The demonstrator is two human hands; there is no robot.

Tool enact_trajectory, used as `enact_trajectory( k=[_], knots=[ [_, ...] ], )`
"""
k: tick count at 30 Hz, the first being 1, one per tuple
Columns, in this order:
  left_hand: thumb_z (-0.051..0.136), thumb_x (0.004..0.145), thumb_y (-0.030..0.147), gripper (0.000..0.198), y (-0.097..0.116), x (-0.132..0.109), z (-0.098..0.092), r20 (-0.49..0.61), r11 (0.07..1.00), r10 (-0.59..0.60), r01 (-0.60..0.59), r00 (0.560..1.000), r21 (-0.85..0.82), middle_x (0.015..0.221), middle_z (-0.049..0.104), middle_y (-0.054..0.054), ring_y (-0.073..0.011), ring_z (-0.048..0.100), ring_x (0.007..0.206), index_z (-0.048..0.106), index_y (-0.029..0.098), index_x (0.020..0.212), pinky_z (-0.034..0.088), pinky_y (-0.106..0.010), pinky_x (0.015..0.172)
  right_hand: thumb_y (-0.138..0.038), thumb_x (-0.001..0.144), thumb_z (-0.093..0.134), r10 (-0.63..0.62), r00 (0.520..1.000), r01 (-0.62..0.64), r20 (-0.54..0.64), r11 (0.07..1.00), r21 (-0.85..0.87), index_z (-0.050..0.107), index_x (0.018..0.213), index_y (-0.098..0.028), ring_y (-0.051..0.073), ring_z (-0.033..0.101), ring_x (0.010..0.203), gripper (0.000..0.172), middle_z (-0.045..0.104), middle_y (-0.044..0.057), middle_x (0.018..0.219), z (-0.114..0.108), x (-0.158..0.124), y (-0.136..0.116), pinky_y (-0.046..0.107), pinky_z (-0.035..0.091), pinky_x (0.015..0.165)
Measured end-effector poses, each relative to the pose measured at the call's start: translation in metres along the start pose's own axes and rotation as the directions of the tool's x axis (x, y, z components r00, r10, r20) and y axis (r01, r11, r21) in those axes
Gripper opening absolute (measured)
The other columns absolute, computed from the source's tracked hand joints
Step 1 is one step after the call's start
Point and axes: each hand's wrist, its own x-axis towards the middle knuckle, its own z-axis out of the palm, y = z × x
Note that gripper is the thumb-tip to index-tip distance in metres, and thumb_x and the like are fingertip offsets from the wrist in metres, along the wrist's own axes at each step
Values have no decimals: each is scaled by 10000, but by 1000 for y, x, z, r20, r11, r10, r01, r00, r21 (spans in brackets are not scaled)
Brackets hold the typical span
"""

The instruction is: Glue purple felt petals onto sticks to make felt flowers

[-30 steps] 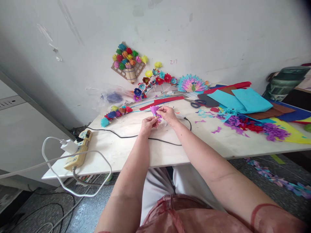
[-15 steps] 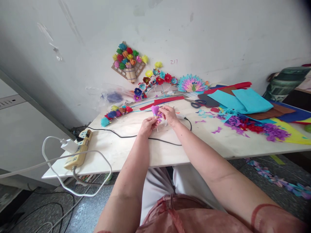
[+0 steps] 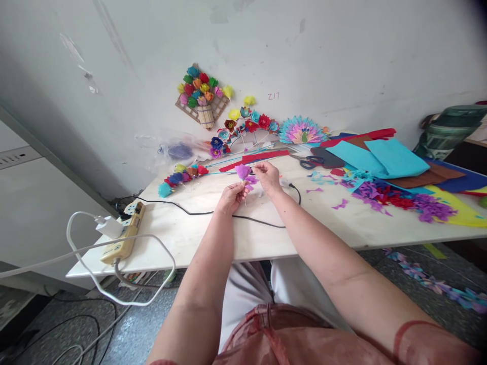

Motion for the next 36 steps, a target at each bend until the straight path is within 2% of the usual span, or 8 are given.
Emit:
enact_trajectory(
  k=[5,10,13,16,20,23,29,36],
  knots=[
    [697,638,252,221,1,-2,1,-25,1000,-20,20,999,3,571,574,-11,-49,479,469,622,96,775,337,-157,406,-320,646,610,-49,993,62,106,990,-126,625,661,-205,131,487,571,117,554,-24,578,-1,-6,-9,253,391,596],
    [698,635,254,215,1,-2,1,-8,1000,-20,20,1000,11,571,570,-12,-49,477,472,617,100,761,331,-158,410,-278,650,593,-53,986,89,158,969,-229,630,625,-214,142,494,595,78,563,-19,584,0,-9,-13,256,374,589],
    [703,626,251,218,0,-1,1,3,1000,-20,20,1000,10,569,572,-14,-51,477,471,618,101,758,327,-159,405,-272,670,554,-19,982,58,190,977,-203,631,638,-220,143,497,600,99,571,-23,590,-1,-9,-13,256,370,592],
    [710,617,258,229,0,-1,1,13,1000,-15,14,1000,11,565,569,-14,-51,476,468,616,99,752,323,-158,401,-308,700,506,31,977,-9,210,994,-106,622,627,-218,140,492,600,164,559,-29,579,-3,-7,-13,252,367,586],
    [714,613,273,239,0,-1,0,0,1000,-15,15,1000,21,569,567,-9,-49,470,467,612,105,751,318,-161,400,-335,705,483,73,987,-74,143,997,-1,591,585,-205,131,473,570,207,508,-35,528,-5,-5,-12,244,363,556],
    [731,598,294,265,0,-1,-1,0,999,4,-4,1000,32,571,570,-7,-47,474,470,611,109,745,318,-155,401,-334,671,538,57,991,-56,120,998,-13,586,595,-196,127,498,580,164,546,-34,558,-3,-5,-10,243,383,573],
    [757,566,362,317,-1,0,0,-18,993,45,-43,999,112,580,581,-10,-44,467,456,612,115,704,327,-163,409,-320,644,603,33,972,-4,233,992,-126,596,574,-192,135,535,573,145,596,-13,562,1,-7,-10,252,401,576],
    [750,546,439,355,0,-2,3,-50,974,87,-75,995,212,581,590,-14,-50,461,455,606,128,641,310,-183,423,-311,650,600,62,962,-1,267,975,-224,612,596,-186,141,560,619,137,619,-11,582,-1,-6,-10,243,409,601]
  ],
)
